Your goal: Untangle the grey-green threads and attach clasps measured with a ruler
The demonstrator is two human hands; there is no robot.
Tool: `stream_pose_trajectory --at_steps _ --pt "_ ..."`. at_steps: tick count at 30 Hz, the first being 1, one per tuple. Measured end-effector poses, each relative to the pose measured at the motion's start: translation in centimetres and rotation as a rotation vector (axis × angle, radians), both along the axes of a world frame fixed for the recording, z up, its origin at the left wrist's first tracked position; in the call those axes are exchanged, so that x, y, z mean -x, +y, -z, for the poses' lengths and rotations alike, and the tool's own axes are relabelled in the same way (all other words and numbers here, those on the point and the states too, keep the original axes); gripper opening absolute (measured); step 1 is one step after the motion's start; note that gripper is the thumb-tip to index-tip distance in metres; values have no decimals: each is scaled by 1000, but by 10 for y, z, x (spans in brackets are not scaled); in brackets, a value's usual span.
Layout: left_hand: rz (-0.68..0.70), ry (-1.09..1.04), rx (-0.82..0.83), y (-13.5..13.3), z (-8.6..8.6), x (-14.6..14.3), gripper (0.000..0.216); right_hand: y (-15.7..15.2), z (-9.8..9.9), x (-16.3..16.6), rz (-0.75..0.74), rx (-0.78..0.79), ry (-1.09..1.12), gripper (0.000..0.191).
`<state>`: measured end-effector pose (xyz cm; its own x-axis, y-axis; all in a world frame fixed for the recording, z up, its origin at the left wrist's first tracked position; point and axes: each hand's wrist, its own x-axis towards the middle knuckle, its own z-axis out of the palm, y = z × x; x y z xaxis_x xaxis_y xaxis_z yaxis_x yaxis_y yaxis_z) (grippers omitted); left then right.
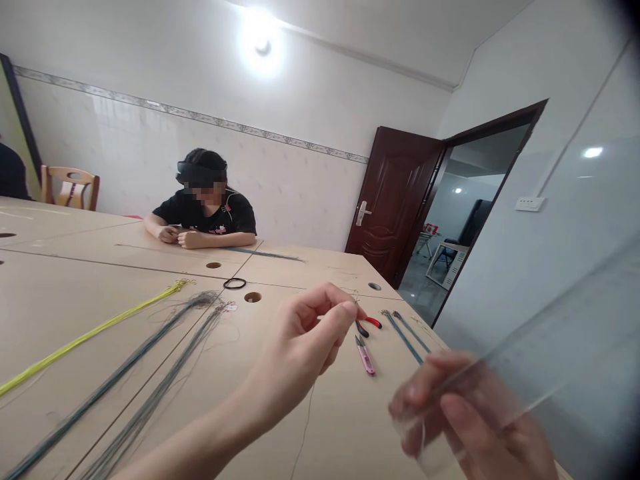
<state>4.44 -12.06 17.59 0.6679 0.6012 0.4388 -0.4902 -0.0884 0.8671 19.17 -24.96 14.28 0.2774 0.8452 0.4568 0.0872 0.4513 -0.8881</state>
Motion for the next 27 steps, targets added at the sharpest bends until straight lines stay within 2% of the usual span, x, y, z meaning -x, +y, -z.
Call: stream_pose_trajectory --at_steps 2,5,7,9,13,17,21,23,27 --pt "-19 -3 -3 -1 1 -1 22 17 -26 4 -30 -222 -22 11" --pt "-71 -16 -10 0 2 -1 22 37 -55 12 -53 -410 -96 8" --pt "-112 -32 -22 0 2 -1 23 45 -63 18 -12 -509 -96 7" --pt "-153 -49 -35 1 2 -1 22 50 -61 22 54 -567 -40 5" --pt "-206 -58 -25 1 5 -1 22 51 -50 20 0 -558 -34 4" --pt "-188 -40 7 -4 6 0 23 52 -52 5 -49 -598 -133 5" --pt "-245 -71 22 -11 -3 0 21 55 -58 -1 -48 -460 -118 7" --pt "-253 -91 30 -14 -9 -2 20 56 -58 -1 -109 -425 -68 6" --pt "-235 -112 -63 -15 -12 -5 18 55 -58 1 -229 -398 24 19"
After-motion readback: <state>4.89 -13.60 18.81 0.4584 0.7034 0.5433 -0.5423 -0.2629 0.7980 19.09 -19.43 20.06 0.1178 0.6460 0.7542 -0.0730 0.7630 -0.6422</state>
